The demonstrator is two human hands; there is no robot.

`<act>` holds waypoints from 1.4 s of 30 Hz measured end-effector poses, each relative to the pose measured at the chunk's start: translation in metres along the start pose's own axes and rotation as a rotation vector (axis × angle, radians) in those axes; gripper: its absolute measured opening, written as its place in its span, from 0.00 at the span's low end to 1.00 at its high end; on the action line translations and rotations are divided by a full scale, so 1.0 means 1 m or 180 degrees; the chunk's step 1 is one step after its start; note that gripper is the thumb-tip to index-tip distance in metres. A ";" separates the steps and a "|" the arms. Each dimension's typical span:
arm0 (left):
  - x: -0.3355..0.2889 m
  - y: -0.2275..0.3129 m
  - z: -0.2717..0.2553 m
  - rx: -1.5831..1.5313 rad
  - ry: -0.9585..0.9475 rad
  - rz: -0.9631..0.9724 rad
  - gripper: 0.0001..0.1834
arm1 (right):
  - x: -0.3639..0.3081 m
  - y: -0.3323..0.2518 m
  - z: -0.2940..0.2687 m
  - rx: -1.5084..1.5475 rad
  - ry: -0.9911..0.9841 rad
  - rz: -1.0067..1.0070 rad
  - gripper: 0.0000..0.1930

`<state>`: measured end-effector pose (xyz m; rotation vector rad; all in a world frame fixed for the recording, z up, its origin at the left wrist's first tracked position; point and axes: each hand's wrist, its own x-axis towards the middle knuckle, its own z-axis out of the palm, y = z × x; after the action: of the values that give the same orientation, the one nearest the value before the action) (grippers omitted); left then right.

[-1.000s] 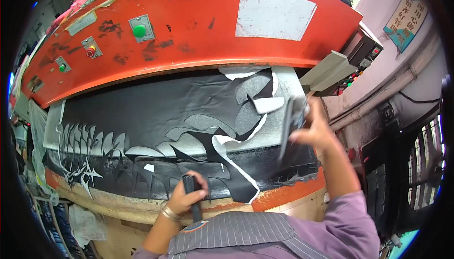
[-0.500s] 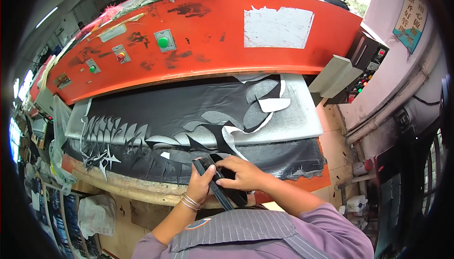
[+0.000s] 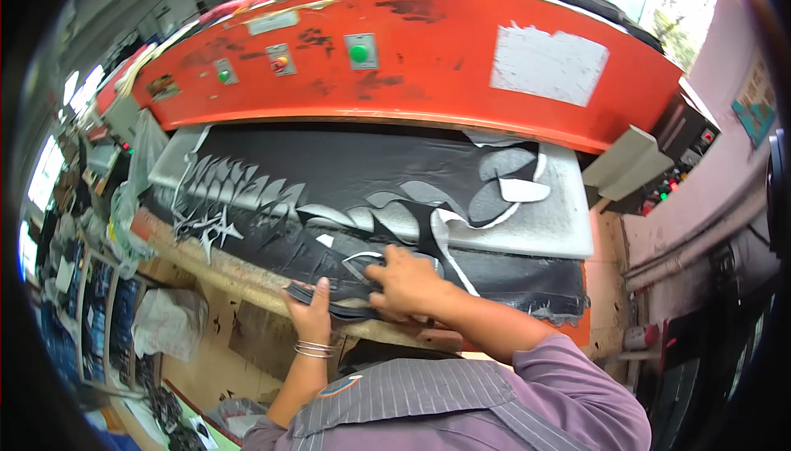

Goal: Cutting and organizing shoe components using industrial machinery and scissors.

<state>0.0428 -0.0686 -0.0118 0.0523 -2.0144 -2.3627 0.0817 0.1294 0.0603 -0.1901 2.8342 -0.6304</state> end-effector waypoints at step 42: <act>-0.184 -0.101 -0.495 -0.0893 0.3628 -0.1748 0.37 | 0.074 -0.297 0.180 0.1224 -0.1278 -0.1571 0.15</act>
<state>0.2506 -0.5315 -0.1889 1.6534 -1.1496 -1.9557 0.0781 -0.2229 0.0149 -0.8520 2.2309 -1.0777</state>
